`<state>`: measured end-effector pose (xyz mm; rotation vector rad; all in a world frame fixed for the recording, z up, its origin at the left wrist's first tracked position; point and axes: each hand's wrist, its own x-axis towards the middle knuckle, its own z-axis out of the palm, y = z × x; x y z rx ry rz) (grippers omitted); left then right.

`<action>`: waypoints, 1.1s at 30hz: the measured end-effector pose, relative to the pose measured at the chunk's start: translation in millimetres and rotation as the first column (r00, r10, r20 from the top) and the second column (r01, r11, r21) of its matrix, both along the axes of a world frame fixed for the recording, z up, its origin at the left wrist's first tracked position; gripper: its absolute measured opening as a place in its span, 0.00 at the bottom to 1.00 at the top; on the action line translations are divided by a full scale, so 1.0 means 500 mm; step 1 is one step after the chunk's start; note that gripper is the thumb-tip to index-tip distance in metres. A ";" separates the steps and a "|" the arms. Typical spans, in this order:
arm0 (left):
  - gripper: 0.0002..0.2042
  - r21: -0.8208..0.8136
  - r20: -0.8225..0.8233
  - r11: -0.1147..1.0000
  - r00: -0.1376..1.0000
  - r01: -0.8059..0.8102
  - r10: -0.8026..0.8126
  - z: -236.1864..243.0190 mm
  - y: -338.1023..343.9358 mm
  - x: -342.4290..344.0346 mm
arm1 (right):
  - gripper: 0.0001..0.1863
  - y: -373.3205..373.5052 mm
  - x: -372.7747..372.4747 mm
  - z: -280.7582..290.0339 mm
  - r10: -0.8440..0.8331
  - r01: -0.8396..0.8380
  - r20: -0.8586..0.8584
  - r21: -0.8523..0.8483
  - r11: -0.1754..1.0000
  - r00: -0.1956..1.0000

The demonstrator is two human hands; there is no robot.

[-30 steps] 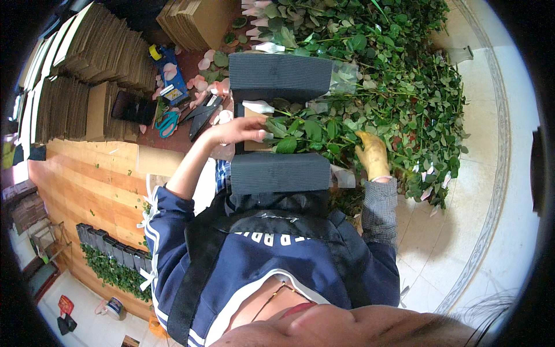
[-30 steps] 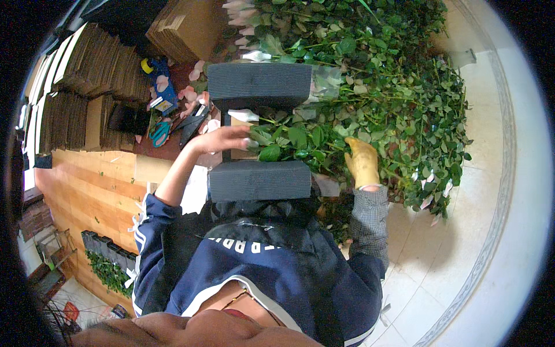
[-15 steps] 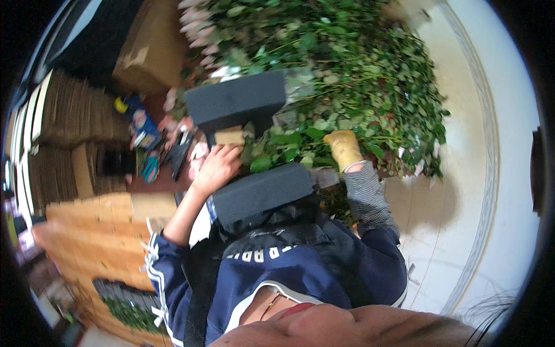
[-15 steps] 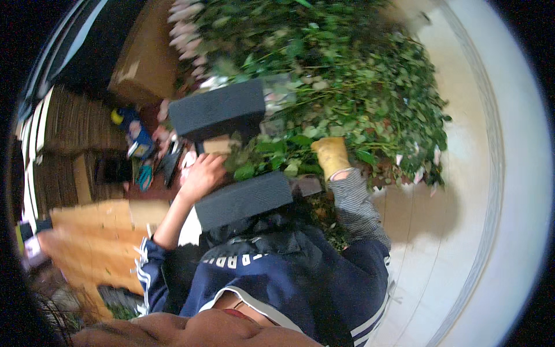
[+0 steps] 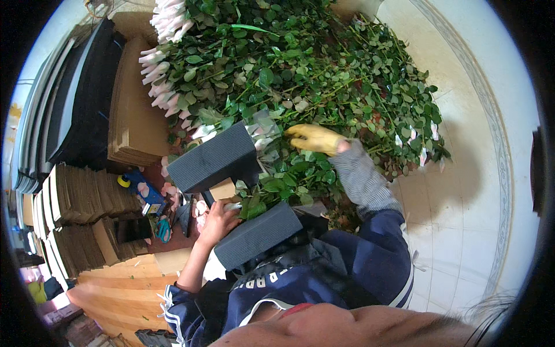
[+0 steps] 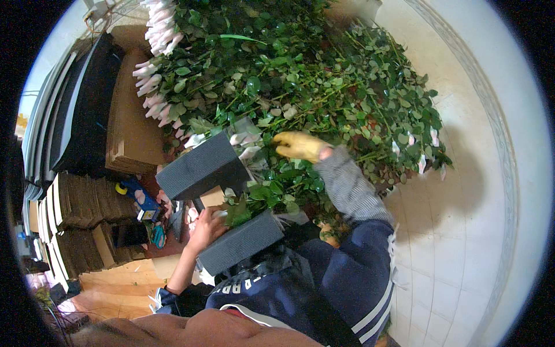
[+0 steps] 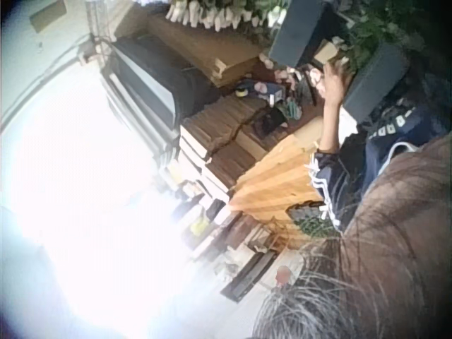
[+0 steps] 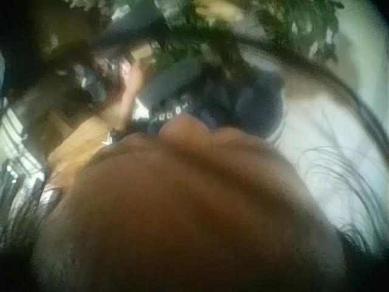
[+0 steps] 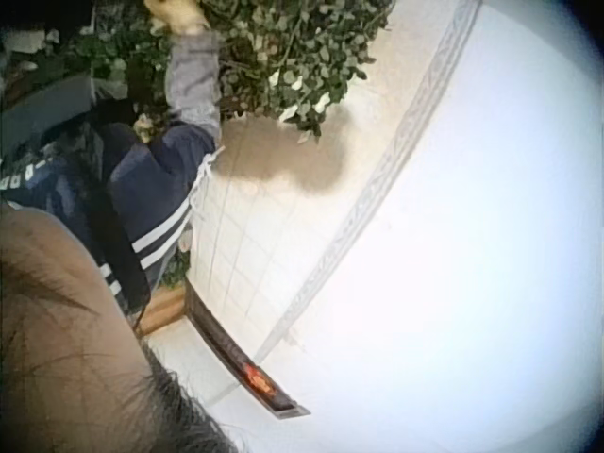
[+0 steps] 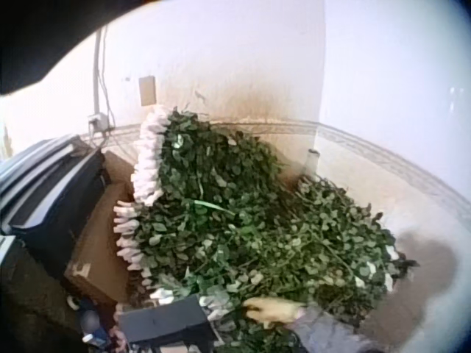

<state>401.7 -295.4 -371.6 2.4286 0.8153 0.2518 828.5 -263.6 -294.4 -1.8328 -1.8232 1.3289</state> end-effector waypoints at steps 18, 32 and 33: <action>0.26 -0.228 0.053 0.971 0.995 -0.070 0.084 -0.015 0.003 0.005 | 0.18 0.145 -0.001 -0.159 -0.368 -0.073 0.783 0.462 0.884 0.501; 0.22 -0.267 0.052 0.957 0.990 -0.109 0.127 -0.021 0.000 -0.006 | 0.20 0.199 0.070 -0.128 -0.546 -0.082 0.734 0.623 0.778 0.404; 0.22 -0.287 0.065 0.954 0.992 -0.088 0.112 -0.028 0.009 0.010 | 0.23 0.182 0.119 -0.207 -0.504 0.030 0.738 0.551 0.834 0.448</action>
